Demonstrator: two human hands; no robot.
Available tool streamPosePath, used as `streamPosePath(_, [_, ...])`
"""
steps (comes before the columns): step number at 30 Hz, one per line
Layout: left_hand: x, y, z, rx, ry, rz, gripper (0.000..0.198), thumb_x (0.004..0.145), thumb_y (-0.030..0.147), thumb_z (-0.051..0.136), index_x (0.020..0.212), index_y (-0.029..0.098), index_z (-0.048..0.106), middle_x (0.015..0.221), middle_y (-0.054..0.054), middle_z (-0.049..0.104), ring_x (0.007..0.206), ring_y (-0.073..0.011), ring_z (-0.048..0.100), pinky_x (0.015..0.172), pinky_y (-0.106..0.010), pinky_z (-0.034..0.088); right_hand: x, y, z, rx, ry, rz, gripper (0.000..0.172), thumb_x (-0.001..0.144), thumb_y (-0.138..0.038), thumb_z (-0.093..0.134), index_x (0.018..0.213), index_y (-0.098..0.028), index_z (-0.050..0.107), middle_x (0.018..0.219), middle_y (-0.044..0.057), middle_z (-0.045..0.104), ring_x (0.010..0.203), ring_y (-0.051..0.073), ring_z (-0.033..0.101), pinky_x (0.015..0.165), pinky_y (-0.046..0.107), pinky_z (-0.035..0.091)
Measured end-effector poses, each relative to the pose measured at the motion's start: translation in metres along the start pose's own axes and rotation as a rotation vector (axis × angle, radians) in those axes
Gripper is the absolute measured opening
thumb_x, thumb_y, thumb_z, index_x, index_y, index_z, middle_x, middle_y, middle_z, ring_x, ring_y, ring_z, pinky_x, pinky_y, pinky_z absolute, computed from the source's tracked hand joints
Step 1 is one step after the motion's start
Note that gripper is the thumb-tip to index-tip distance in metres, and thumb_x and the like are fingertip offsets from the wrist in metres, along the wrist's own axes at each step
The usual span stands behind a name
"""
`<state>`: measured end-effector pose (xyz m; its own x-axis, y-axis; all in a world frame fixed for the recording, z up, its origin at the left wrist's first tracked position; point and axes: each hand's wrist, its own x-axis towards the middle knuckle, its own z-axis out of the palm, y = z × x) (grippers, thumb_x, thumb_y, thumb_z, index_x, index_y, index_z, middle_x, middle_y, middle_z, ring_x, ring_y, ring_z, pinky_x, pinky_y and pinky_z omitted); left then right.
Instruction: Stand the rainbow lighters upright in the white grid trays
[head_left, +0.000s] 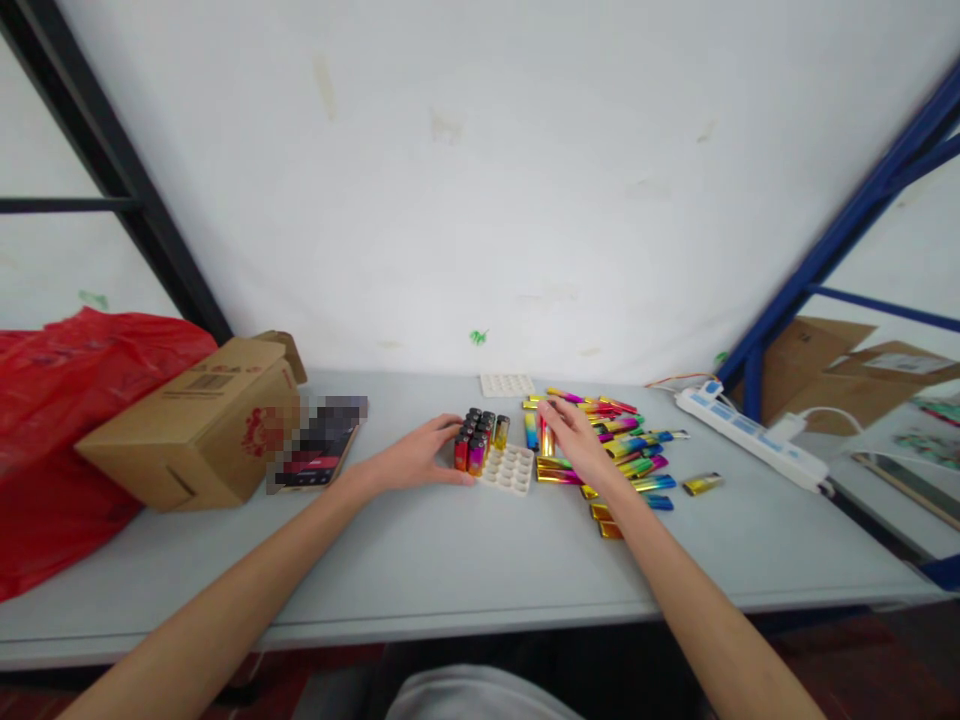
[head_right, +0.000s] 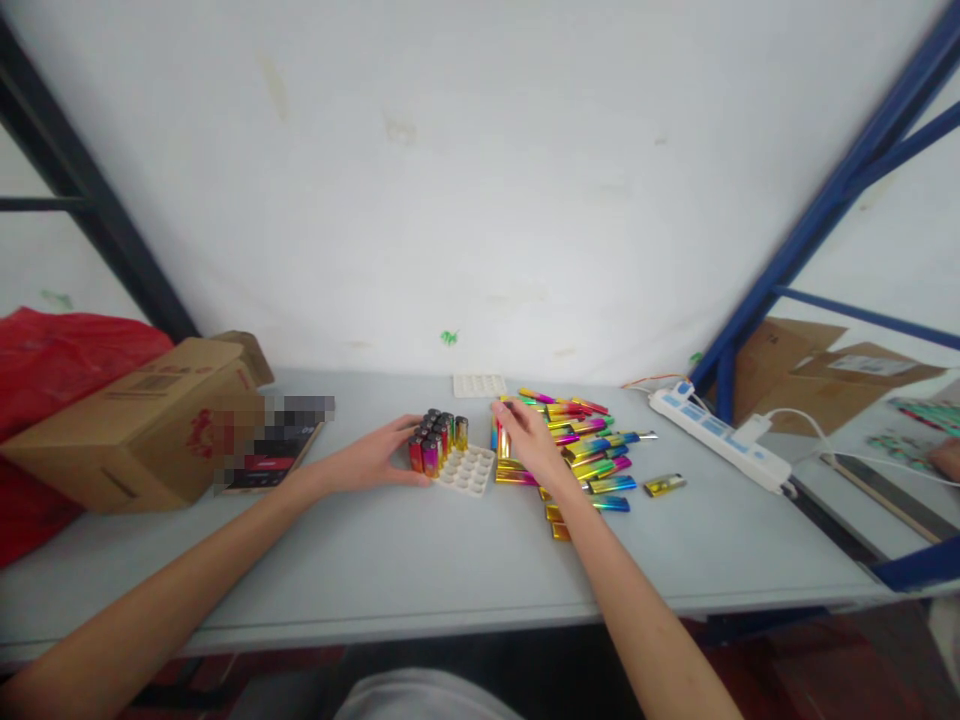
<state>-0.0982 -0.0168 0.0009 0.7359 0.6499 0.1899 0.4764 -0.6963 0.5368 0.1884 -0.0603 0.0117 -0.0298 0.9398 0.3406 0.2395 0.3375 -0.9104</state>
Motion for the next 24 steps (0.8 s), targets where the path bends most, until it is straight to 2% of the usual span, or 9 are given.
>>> streamPosePath(2, [0.000,0.000,0.000,0.004,0.000,-0.001,0.084,0.077,0.069,0.078,0.141,0.018,0.060,0.151,-0.016,0.053,0.138,-0.0361,0.052,0.120,-0.045,0.039,-0.003,-0.003,0.008,0.179,-0.096,0.078,0.049,0.090,-0.072,0.057,0.086,-0.023,0.056,0.077,0.000,0.059,0.063,0.015,0.053,0.057,0.027,0.046])
streamPosePath(4, [0.000,0.000,0.000,0.011,-0.004,-0.004,0.084,0.077,0.069,0.078,0.141,0.019,0.060,0.151,-0.016,0.053,0.138,-0.0359,0.051,0.120,-0.045,0.038,-0.006,-0.005,0.014,0.303,-0.162,0.147,0.047,0.089,-0.071,0.061,0.090,-0.025,0.054,0.069,-0.004,0.052,0.054,0.012,0.045,0.050,0.025,0.043])
streamPosePath(7, [0.000,0.000,0.001,0.019,-0.006,-0.007,0.083,0.078,0.069,0.077,0.142,0.019,0.059,0.151,-0.016,0.053,0.139,-0.0356,0.050,0.121,-0.045,0.038,-0.009,-0.008,0.020,0.362,-0.176,0.262,0.051,0.087,-0.073,0.064,0.081,-0.024,0.053,0.058,-0.009,0.032,0.044,0.008,0.021,0.040,0.020,0.021])
streamPosePath(9, [0.000,-0.001,0.001,0.018,-0.008,-0.008,0.083,0.078,0.069,0.078,0.141,0.018,0.060,0.151,-0.016,0.053,0.139,-0.0355,0.050,0.121,-0.045,0.038,-0.010,-0.008,0.024,0.364,-0.166,0.330,0.060,0.086,-0.079,0.058,0.068,-0.022,0.047,0.055,-0.009,0.024,0.044,0.007,0.014,0.040,0.021,0.010])
streamPosePath(12, [0.000,-0.001,0.001,0.012,-0.020,-0.018,0.083,0.077,0.068,0.078,0.140,0.016,0.060,0.152,-0.018,0.051,0.139,-0.0360,0.049,0.121,-0.046,0.037,-0.010,-0.007,0.031,0.331,-0.104,0.369,0.067,0.088,-0.079,0.049,0.055,-0.022,0.037,0.050,-0.008,0.022,0.043,0.007,0.013,0.041,0.023,0.008])
streamPosePath(17, [0.000,0.001,0.000,0.007,-0.015,-0.025,0.083,0.077,0.070,0.078,0.139,0.018,0.061,0.151,-0.016,0.052,0.139,-0.0368,0.049,0.121,-0.046,0.037,-0.010,-0.005,0.037,0.282,0.035,0.353,0.056,0.092,-0.062,0.046,0.052,-0.024,0.035,0.046,-0.006,0.025,0.041,0.008,0.015,0.039,0.024,0.010])
streamPosePath(24, [0.000,0.000,0.001,0.008,0.001,-0.015,0.082,0.076,0.069,0.079,0.139,0.019,0.061,0.150,-0.016,0.054,0.138,-0.0364,0.051,0.120,-0.045,0.039,-0.010,-0.007,0.034,0.301,0.006,0.390,0.057,0.088,-0.068,0.050,0.054,-0.024,0.036,0.046,-0.007,0.026,0.042,0.008,0.014,0.040,0.024,0.010])
